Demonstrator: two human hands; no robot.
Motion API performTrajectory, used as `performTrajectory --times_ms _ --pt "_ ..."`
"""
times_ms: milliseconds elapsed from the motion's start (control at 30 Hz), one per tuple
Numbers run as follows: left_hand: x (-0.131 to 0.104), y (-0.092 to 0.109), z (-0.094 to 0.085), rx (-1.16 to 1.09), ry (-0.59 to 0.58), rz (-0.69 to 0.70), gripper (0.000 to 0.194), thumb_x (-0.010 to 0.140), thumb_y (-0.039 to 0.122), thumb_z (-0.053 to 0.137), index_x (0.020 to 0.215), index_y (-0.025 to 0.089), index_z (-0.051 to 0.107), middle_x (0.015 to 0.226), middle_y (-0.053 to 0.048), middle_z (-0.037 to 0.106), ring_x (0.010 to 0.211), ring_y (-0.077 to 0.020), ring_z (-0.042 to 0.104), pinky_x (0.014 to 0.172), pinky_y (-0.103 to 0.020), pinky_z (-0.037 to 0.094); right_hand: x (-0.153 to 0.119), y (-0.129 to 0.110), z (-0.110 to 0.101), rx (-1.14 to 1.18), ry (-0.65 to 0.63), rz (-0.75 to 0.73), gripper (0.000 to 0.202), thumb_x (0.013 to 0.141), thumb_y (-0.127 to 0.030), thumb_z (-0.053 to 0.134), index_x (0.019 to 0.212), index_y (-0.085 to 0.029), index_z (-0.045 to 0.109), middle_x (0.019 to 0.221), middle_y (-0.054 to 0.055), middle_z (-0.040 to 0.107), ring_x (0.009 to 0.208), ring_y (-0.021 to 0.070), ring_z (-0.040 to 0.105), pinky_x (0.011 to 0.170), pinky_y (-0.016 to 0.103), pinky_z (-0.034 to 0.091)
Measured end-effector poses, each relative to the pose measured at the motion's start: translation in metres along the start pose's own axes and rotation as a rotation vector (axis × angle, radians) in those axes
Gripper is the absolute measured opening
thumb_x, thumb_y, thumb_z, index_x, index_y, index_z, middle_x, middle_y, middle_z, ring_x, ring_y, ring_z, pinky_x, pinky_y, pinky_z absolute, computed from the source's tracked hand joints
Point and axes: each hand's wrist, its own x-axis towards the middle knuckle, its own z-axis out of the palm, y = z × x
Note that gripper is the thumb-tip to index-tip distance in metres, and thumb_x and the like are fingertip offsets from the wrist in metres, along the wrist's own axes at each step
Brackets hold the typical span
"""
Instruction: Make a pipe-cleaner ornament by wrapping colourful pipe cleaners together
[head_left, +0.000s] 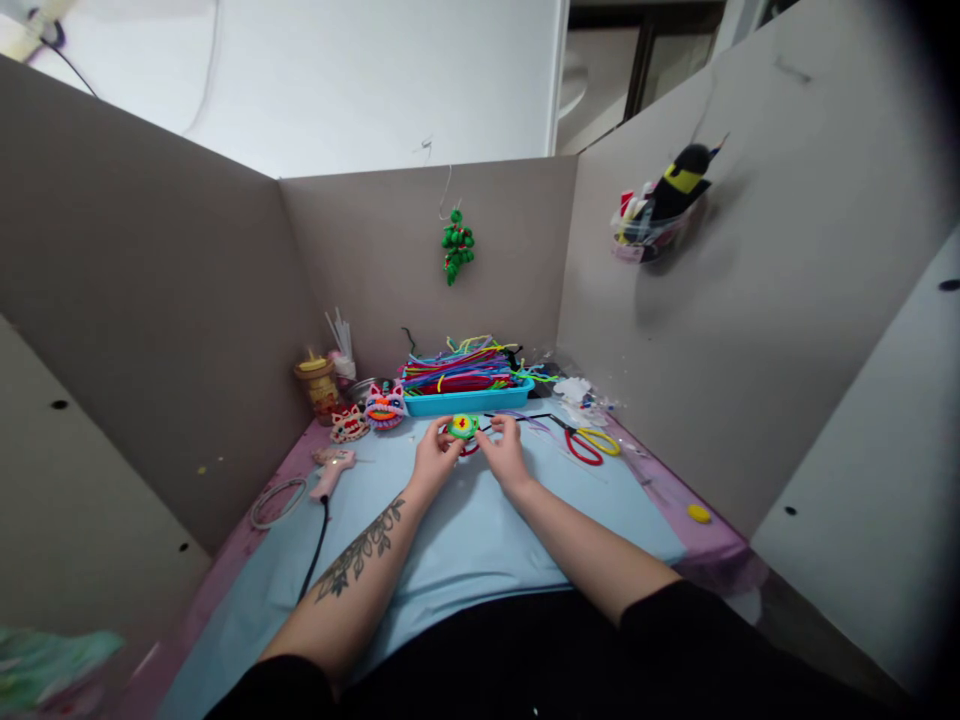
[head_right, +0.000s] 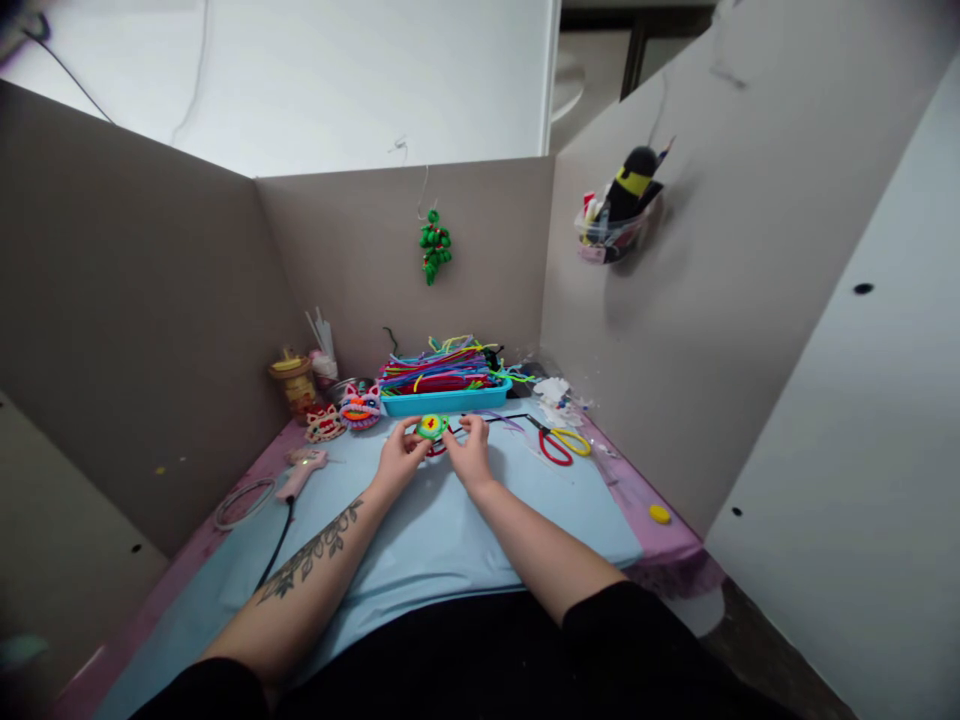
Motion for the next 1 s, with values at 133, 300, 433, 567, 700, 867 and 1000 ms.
performTrajectory --times_ms 133,300,433,567,700,867,1000 --pt "0.002 -0.009 0.0 0.015 -0.012 0.005 0.043 0.071 0.028 0.063 0.11 0.017 0.049 0.068 0.0 0.062 0.058 -0.0136 0.058 0.057 -0.025 0.044 -0.001 -0.011 -0.008 -0.274 -0.086 -0.263 0.014 0.076 -0.027 0.058 0.089 -0.023 0.061 0.116 0.009 0.047 0.114 0.0248 0.041 0.1 0.042 0.032" --pt "0.002 -0.012 0.0 -0.015 -0.044 0.01 0.044 0.071 0.026 0.063 0.111 0.017 0.048 0.068 0.0 0.062 0.062 -0.0146 0.06 0.059 -0.025 0.045 -0.003 -0.016 -0.008 -0.419 -0.174 -0.324 0.009 0.078 -0.024 0.056 0.08 -0.024 0.065 0.117 0.008 0.046 0.114 0.0267 0.038 0.099 0.044 0.032" --pt "0.001 -0.009 0.002 -0.002 -0.073 -0.019 0.049 0.068 0.025 0.064 0.113 0.015 0.046 0.07 0.0 0.062 0.06 -0.0129 0.059 0.058 -0.024 0.044 -0.003 -0.015 -0.009 -0.466 -0.191 -0.326 0.01 0.078 -0.02 0.056 0.079 -0.023 0.065 0.118 0.009 0.047 0.114 0.0276 0.036 0.099 0.045 0.031" --pt "0.001 -0.01 0.003 -0.009 -0.117 -0.071 0.055 0.067 0.026 0.065 0.116 0.013 0.043 0.065 0.001 0.063 0.058 -0.0127 0.059 0.057 -0.023 0.044 -0.002 -0.016 -0.009 -0.517 -0.191 -0.358 0.01 0.078 -0.018 0.055 0.077 -0.021 0.064 0.118 0.009 0.049 0.113 0.0268 0.037 0.098 0.044 0.032" --pt "0.0 -0.014 0.002 0.016 -0.124 -0.089 0.056 0.066 0.024 0.066 0.117 0.014 0.043 0.063 0.003 0.062 0.055 -0.0114 0.058 0.055 -0.022 0.043 -0.001 -0.014 -0.009 -0.559 -0.201 -0.374 0.008 0.077 -0.018 0.059 0.075 -0.021 0.065 0.117 0.009 0.051 0.113 0.0273 0.038 0.097 0.044 0.033" --pt "0.0 -0.015 0.0 0.046 -0.157 -0.07 0.057 0.065 0.023 0.068 0.117 0.016 0.045 0.059 0.005 0.059 0.052 -0.0102 0.055 0.053 -0.021 0.041 0.002 -0.011 -0.012 -0.55 -0.245 -0.438 0.005 0.075 -0.02 0.062 0.073 -0.023 0.066 0.116 0.008 0.052 0.113 0.0271 0.038 0.096 0.045 0.033" --pt "0.0 -0.014 -0.001 0.042 -0.209 -0.065 0.058 0.067 0.022 0.065 0.119 0.015 0.04 0.058 0.007 0.055 0.051 -0.0097 0.053 0.053 -0.021 0.039 0.007 -0.009 -0.015 -0.492 -0.31 -0.48 0.006 0.074 -0.019 0.064 0.069 -0.023 0.066 0.115 0.006 0.052 0.112 0.026 0.039 0.096 0.045 0.033"
